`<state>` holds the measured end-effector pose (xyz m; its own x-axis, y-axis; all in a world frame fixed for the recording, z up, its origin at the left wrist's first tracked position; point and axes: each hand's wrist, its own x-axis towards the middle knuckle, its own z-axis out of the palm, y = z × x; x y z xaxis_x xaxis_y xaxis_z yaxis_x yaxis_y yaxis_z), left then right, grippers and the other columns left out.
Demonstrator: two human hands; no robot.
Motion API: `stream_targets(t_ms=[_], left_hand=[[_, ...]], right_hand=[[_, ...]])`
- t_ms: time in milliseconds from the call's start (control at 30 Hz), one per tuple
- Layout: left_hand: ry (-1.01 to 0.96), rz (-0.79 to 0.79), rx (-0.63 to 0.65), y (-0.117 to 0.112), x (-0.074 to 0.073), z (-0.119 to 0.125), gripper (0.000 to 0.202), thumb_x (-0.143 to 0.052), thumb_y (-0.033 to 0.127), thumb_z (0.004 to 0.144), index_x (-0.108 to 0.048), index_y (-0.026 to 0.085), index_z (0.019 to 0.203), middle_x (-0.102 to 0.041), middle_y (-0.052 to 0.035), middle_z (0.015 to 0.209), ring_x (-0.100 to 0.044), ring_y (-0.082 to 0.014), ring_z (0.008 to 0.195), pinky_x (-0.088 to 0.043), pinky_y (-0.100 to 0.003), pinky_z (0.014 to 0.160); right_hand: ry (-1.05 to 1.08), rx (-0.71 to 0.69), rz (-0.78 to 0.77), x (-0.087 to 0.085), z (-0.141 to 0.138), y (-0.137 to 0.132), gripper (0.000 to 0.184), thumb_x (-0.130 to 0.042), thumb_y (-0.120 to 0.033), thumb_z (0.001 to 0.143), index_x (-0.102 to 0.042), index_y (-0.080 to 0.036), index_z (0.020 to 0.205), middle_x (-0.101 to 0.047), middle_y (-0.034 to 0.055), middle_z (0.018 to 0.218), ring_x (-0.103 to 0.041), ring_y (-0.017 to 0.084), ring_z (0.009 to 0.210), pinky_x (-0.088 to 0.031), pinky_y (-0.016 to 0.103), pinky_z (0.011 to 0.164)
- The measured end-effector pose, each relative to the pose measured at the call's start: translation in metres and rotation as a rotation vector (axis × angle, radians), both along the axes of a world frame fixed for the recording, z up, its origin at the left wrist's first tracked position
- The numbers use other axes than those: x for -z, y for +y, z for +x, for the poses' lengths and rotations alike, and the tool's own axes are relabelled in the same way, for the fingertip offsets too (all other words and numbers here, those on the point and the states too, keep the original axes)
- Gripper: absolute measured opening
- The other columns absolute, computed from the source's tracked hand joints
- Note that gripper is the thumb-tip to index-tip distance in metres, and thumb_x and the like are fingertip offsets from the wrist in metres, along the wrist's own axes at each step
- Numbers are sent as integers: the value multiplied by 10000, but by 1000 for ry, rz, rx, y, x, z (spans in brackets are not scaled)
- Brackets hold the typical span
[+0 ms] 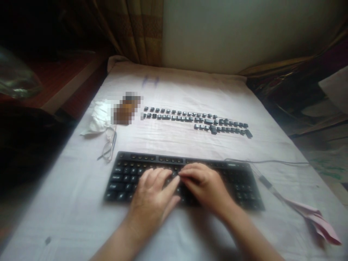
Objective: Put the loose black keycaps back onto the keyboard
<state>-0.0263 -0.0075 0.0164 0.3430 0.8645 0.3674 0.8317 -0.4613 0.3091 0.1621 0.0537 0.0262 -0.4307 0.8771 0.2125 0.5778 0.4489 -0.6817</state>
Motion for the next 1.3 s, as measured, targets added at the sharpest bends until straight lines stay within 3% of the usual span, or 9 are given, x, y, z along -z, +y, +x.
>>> stream_targets(t_ms=[233,500,667,867,1067,1300], left_hand=[[27,31,-26,-2,3,2,340,-634,314,898,-657,207,1220,-640,-94,1195,-535,-272,1163,-365,-478,1083],[-10,44,-27,-1,8,2,306,-578,303,928,-656,208,1208,-633,-86,1197,-525,-267,1159,-350,-467,1083],[-25,56,-1,0,6,-2,293,-563,279,932,-656,214,1202,-642,-84,1186,-546,-266,1138,-378,-470,1055],[-38,133,0,1,7,-6,263,-533,224,942,-672,209,1165,-679,-63,1107,-586,-239,1071,-405,-443,1026],[-31,145,19,1,14,-10,276,-541,188,937,-667,218,1180,-684,-44,1124,-584,-229,1088,-393,-425,1039],[-75,176,13,2,12,-8,243,-513,198,951,-699,231,1105,-703,-36,1068,-601,-221,1046,-410,-413,1012]], right_hand=[[-35,-18,125,5,1,-6,209,-582,-156,886,-776,-231,866,-759,68,863,-709,181,783,-593,290,701],[18,-21,91,1,-1,-7,221,-567,-134,870,-770,-222,882,-757,70,875,-705,183,798,-596,297,707],[123,109,53,-9,17,5,172,-596,-177,865,-763,-222,874,-758,63,881,-715,188,800,-596,307,739],[-72,239,100,-8,47,46,179,-584,-253,863,-761,-231,839,-758,57,875,-715,215,817,-577,343,772],[-435,364,287,0,43,107,214,-579,-241,875,-776,-259,958,-738,65,972,-675,229,871,-526,316,697],[-728,248,263,-1,31,148,252,-637,-283,880,-759,-226,1093,-687,113,1126,-593,274,1031,-471,358,862]])
